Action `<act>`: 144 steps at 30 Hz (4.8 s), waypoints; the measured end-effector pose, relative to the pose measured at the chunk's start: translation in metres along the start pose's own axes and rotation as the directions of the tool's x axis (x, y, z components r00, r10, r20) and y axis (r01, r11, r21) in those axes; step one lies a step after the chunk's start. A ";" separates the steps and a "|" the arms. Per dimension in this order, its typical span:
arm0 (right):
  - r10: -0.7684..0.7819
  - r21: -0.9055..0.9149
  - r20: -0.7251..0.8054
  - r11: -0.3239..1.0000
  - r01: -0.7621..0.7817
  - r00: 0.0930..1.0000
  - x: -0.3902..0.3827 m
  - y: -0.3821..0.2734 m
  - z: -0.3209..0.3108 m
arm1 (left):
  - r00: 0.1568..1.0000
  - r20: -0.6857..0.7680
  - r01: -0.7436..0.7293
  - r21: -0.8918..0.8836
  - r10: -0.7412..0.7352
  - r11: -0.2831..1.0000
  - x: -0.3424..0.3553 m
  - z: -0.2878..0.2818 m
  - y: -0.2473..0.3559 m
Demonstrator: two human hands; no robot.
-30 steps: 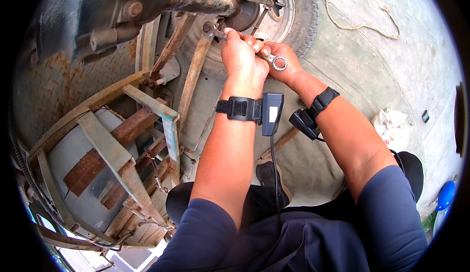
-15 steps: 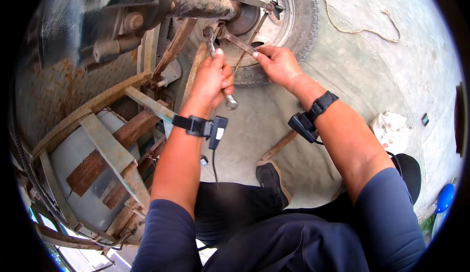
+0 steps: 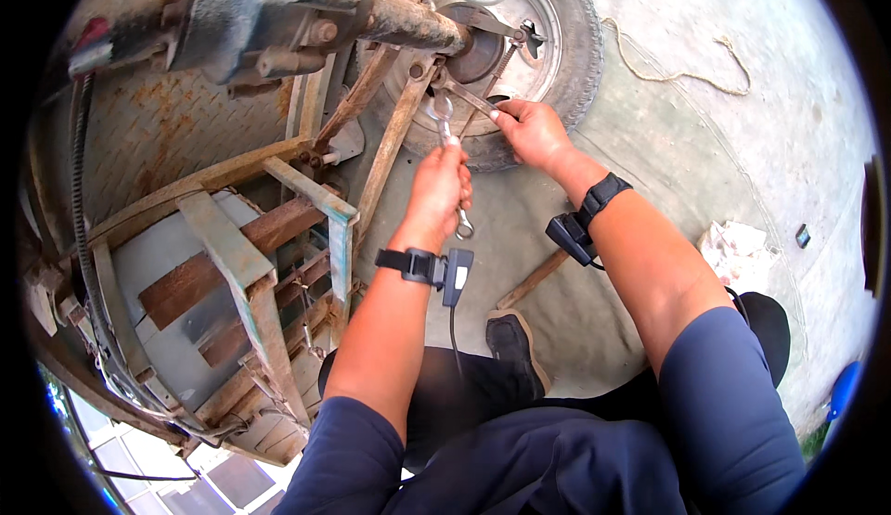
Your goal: The person wipes a wrench with a cloth, then uses two wrenches to loosen and tighten bolts on the rear axle and wheel hub of a three-wheeled vehicle. The person repositions the wrenches multiple times to access different bolts.
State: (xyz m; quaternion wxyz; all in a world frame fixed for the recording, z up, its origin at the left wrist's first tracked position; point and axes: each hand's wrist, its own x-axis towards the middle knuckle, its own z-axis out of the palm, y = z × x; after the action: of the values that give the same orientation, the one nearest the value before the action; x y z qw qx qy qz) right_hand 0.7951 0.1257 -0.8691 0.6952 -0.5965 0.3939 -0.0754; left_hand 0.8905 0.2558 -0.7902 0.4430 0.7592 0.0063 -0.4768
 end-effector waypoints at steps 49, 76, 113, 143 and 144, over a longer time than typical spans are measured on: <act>-0.218 -0.144 -0.168 0.970 0.195 0.961 0.024 0.060 0.034 | 0.987 -0.159 -0.135 -0.751 0.021 0.646 0.037 0.091 0.070; -0.253 -0.383 0.169 0.874 0.300 0.953 0.046 -0.031 -0.067 | 0.993 -0.087 -0.113 -0.639 0.075 0.761 0.037 0.082 0.063; -0.323 -0.469 0.090 0.821 0.326 0.942 0.054 -0.028 -0.058 | 0.995 0.089 -0.017 -0.365 0.053 0.931 0.038 0.032 0.045; -0.130 -0.222 0.062 0.965 0.140 0.990 0.027 -0.024 -0.032 | 0.992 0.089 -0.049 -0.342 0.084 0.938 0.039 0.030 0.043; -0.126 -0.215 0.061 0.967 0.137 0.990 0.026 -0.025 -0.033 | 0.992 0.094 -0.048 -0.338 0.084 0.940 0.039 0.029 0.043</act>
State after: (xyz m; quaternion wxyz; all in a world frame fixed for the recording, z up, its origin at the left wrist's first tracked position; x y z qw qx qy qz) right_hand 0.8014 0.0783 -0.8578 0.6279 -0.6957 0.3431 -0.0636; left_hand 0.9092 0.1942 -0.7944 0.5810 0.6459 0.0380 -0.4937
